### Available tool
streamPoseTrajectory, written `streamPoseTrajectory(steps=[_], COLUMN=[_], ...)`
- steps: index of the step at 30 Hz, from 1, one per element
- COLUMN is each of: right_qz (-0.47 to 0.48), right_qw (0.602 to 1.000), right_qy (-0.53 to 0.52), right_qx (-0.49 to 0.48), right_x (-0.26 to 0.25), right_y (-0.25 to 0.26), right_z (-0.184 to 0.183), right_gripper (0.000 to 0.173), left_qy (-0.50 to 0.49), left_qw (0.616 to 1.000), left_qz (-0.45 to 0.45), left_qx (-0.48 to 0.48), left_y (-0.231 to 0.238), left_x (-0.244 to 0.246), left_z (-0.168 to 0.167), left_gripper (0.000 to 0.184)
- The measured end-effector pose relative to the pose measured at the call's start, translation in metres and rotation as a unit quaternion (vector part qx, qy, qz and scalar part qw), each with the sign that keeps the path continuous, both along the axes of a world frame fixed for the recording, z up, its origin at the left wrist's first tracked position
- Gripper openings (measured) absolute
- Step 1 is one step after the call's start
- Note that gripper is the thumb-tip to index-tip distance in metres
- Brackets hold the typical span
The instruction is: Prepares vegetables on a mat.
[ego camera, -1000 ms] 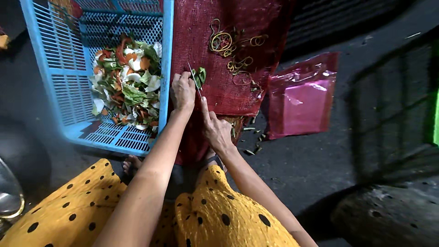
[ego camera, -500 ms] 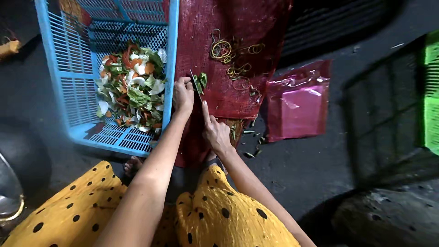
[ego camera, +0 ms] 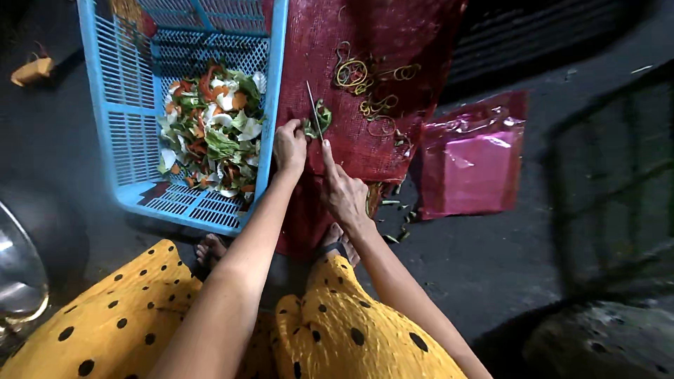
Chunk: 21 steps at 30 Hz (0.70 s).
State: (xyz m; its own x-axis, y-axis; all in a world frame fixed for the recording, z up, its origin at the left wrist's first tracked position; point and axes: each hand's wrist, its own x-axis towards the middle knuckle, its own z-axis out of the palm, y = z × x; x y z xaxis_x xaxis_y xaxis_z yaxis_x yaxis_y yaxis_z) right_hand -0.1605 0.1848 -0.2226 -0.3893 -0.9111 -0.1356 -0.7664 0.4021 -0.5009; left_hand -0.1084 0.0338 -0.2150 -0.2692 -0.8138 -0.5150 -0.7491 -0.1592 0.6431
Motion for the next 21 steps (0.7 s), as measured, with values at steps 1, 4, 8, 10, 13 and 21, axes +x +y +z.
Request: streamPoseTrajectory(steps=[1,4,8,10,13,21], right_qz=[0.001,0.012,0.020,0.026,0.026,0.026], right_qw=[1.000,1.000,1.000,0.999,0.999,0.992], right_qy=[0.010,0.023,0.014,0.007,0.021,0.003], right_qx=[-0.012,-0.015,0.014,0.028,0.037,0.122], right_x=[0.003,0.008,0.009,0.008,0.008,0.002], right_y=[0.004,0.008,0.009,0.007,0.005,-0.020], right_z=[0.000,-0.004,-0.002,0.000,-0.002,0.004], right_gripper=[0.070,0.068,0.068,0.071,0.065,0.070], left_qy=[-0.021,-0.082,-0.113,-0.119,-0.124,-0.117], left_qw=[1.000,0.995,0.990,0.989,0.989,0.990], left_qz=[-0.010,-0.051,-0.075,-0.081,-0.079,-0.077], left_qx=[-0.005,-0.023,-0.034,-0.026,-0.010,-0.005], left_y=[-0.003,-0.009,-0.008,-0.009,-0.009,-0.008], left_x=[-0.003,-0.010,-0.012,-0.013,-0.015,-0.014], left_z=[0.001,0.007,0.013,0.016,0.020,0.019], left_gripper=[0.030,0.027,0.027,0.027,0.028,0.029])
